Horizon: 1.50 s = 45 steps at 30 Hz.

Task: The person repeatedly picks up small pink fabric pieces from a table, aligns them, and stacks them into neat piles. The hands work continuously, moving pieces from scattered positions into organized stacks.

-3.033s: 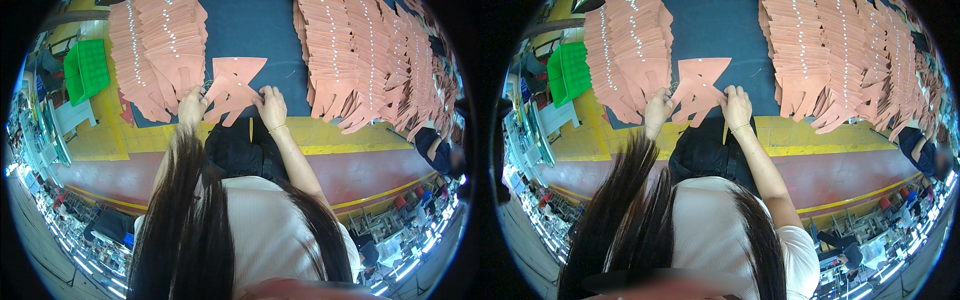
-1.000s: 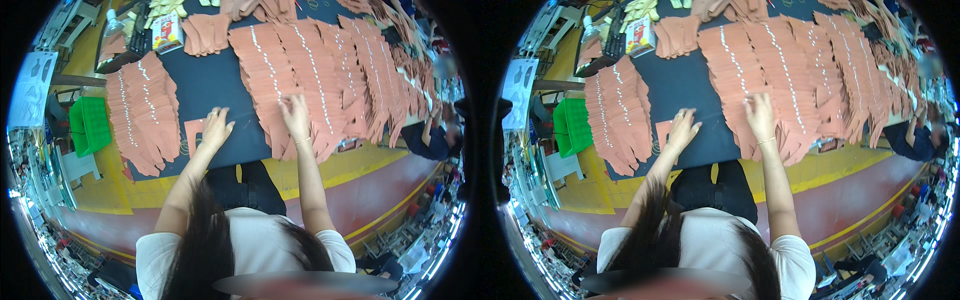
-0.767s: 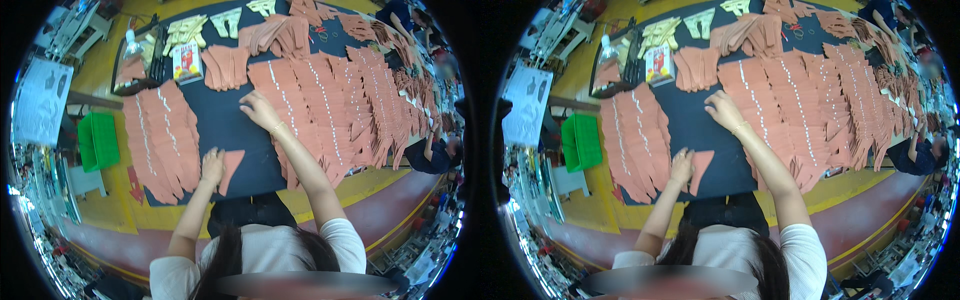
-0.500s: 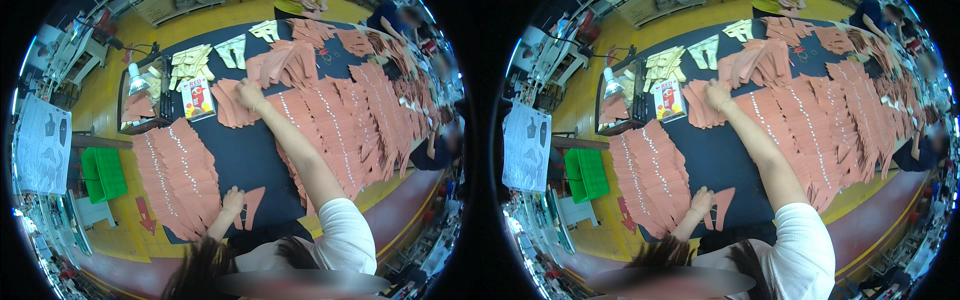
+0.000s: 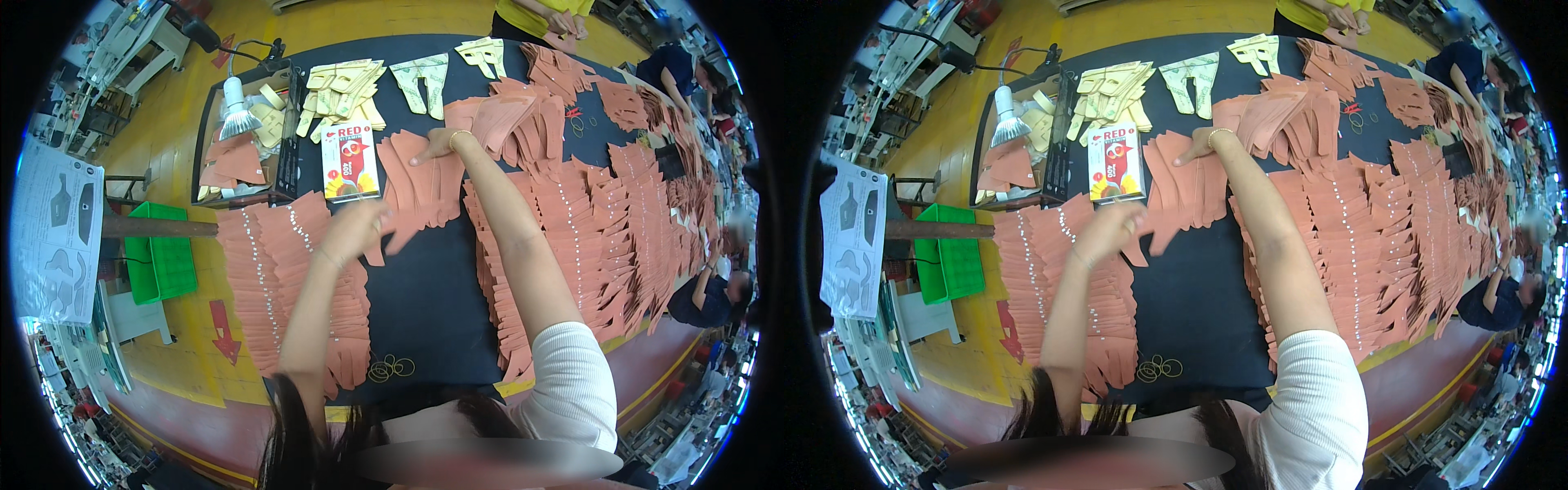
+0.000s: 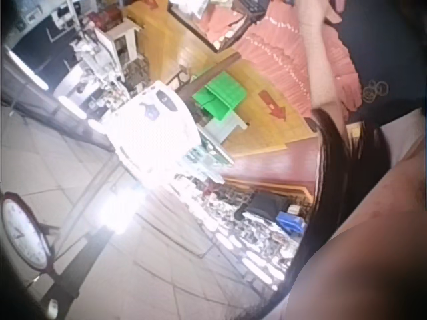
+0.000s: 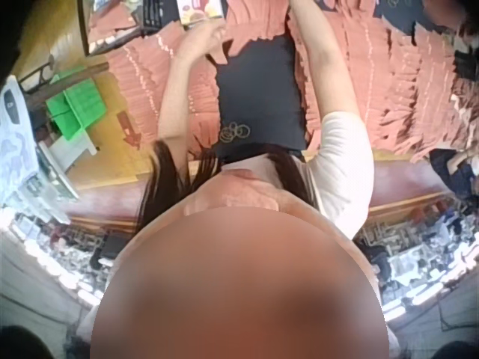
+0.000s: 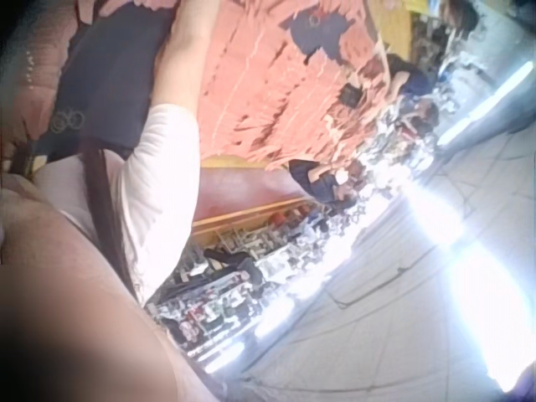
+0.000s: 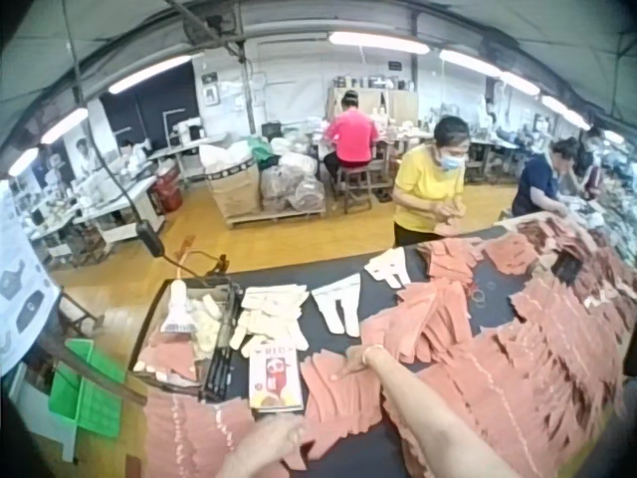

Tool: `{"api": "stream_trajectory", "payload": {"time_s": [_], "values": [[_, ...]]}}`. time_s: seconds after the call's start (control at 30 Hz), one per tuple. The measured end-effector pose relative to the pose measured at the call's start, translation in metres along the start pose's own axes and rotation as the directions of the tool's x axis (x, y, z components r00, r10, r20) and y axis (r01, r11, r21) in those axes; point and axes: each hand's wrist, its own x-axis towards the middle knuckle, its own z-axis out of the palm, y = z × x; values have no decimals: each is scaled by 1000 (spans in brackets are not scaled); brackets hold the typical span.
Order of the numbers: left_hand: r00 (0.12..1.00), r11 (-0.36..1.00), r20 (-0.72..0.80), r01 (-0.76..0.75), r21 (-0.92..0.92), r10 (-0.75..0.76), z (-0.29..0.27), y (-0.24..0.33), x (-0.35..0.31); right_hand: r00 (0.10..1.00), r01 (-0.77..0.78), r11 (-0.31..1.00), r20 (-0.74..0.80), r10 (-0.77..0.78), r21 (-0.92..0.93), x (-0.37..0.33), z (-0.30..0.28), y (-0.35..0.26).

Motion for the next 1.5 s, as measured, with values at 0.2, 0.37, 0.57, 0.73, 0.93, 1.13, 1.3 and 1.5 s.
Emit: {"api": "stream_trajectory", "payload": {"time_s": [0.2, 0.37, 0.57, 0.73, 0.93, 1.13, 1.3, 1.5], "values": [[949, 913, -293, 221, 343, -119, -54, -26, 73, 980, 197, 978, -50, -194, 74, -31, 0, 0], [808, 999, -587, -14, 52, 42, -28, -26, 69, 885, 251, 967, -393, -250, -50, -110, 13, -12], [803, 912, -594, -198, -358, -59, 2, -1, 50, 615, 164, 960, -738, -278, -225, -256, 26, -35], [816, 732, -576, -363, -576, -49, 7, 56, 11, 585, 258, 929, -723, -368, -264, -347, 16, -27], [988, 349, -95, -132, -928, 120, 63, 132, -98, 618, 509, 848, -624, -479, -147, -379, 59, -17], [963, 149, -65, -26, -988, -261, 136, 175, -141, 390, 268, 942, -871, -299, -203, -397, 162, -12], [926, 214, -210, -147, -966, -314, 159, 207, -161, 399, 523, 753, -896, 196, 398, -413, 255, -9], [942, 400, -239, -129, -907, -236, 183, 246, -177, 509, 758, 211, -762, 399, 617, -421, 308, 7]]}}
